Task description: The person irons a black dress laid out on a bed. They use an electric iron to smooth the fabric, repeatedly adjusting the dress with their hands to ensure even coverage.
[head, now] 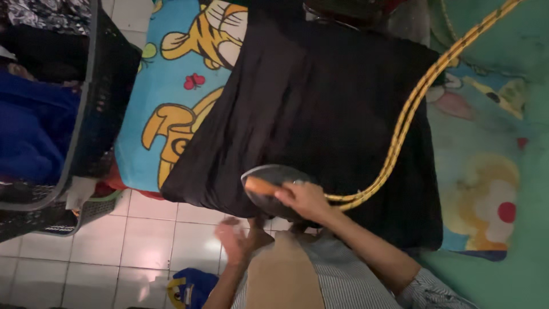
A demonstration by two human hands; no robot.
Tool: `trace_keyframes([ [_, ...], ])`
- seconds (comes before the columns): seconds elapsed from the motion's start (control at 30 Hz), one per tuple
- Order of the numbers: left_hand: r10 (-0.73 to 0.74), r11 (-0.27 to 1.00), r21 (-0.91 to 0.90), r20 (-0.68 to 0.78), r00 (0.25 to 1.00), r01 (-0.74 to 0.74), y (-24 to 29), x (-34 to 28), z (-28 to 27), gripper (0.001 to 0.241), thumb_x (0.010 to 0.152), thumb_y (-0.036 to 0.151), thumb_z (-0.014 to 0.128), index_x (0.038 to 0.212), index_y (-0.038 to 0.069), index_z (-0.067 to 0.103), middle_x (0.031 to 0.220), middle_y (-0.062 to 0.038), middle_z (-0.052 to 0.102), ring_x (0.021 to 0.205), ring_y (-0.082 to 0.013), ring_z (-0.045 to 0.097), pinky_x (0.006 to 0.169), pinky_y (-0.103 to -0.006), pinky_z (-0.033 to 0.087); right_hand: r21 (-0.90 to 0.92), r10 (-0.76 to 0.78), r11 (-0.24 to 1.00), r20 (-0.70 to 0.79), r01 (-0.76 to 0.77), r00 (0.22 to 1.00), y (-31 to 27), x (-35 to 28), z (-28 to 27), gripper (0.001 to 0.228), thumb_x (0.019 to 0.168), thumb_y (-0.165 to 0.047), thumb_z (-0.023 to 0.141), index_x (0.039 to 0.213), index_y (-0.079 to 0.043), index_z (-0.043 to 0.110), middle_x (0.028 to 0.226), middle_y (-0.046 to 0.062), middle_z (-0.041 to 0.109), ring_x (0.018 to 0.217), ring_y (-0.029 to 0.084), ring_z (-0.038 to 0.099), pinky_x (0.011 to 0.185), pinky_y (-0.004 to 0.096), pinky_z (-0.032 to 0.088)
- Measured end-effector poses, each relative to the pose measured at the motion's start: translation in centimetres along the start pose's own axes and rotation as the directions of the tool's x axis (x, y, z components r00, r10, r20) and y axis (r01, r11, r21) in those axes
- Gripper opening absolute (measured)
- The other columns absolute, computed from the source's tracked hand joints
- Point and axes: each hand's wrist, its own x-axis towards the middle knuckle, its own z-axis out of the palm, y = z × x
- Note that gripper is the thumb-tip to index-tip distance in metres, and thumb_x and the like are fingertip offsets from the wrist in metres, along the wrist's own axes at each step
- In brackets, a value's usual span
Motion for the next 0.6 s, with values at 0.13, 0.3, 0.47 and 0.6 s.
trace_keyframes([
  [0.13, -0.184, 0.982, -0.079, -0.262, 0.947, 0.169, -0.2, 3.4, -4.2, 0.015, 0.101, 0.01, 0.059, 0.104, -0.004, 0.055, 0.107, -0.019, 0.058, 0.105, -0.0373, 0.053, 0.096, -0.0496, 0.038, -0.012, -0.006, 1.0, 0.023, 0.006, 1.0, -0.6, 2.4, 0.3, 0.045, 0.097, -0.055, 0.052, 0.095, -0.015, 0.072, 0.075, 0.005, 0.078, 0.074, 0.027, 0.075, 0.07, 0.044, 0.055],
  [0.3, -0.35, 0.926, -0.186, -0.094, 0.932, 0.329, 1.0, 6.7, -5.7, 0.023, 0.096, 0.023, 0.069, 0.096, 0.002, 0.059, 0.089, -0.013, 0.063, 0.087, -0.0309, 0.059, 0.089, -0.045, 0.042, -0.024, 0.124, 0.99, -0.279, -0.136, 0.952, -0.6, 10.5, -5.5, 0.048, 0.099, -0.056, 0.051, 0.102, -0.015, 0.076, 0.085, 0.012, 0.075, 0.081, 0.034, 0.074, 0.073, 0.047, 0.056],
  [0.47, -0.1, 0.991, -0.081, 0.099, 0.99, 0.108, 1.8, 6.9, -3.8, 0.032, 0.084, 0.029, 0.081, 0.092, 0.004, 0.064, 0.083, -0.012, 0.067, 0.082, -0.0306, 0.061, 0.089, -0.0457, 0.04, 0.182, 0.416, 0.909, -0.319, -0.376, 0.851, -1.2, 16.1, -10.3, 0.052, 0.106, -0.054, 0.043, 0.096, -0.011, 0.069, 0.078, 0.016, 0.071, 0.073, 0.036, 0.076, 0.069, 0.046, 0.058],
  [0.6, -0.086, 0.986, -0.138, 0.047, 0.995, 0.092, 1.3, 7.3, -3.3, 0.014, 0.092, 0.018, 0.074, 0.093, 0.007, 0.065, 0.085, -0.009, 0.068, 0.089, -0.0304, 0.062, 0.091, -0.0429, 0.041, 0.084, 0.25, 0.968, -0.404, -0.237, 0.88, -2.8, 15.7, -8.5, 0.053, 0.104, -0.055, 0.045, 0.092, -0.011, 0.071, 0.077, 0.014, 0.073, 0.075, 0.034, 0.074, 0.071, 0.046, 0.055],
])
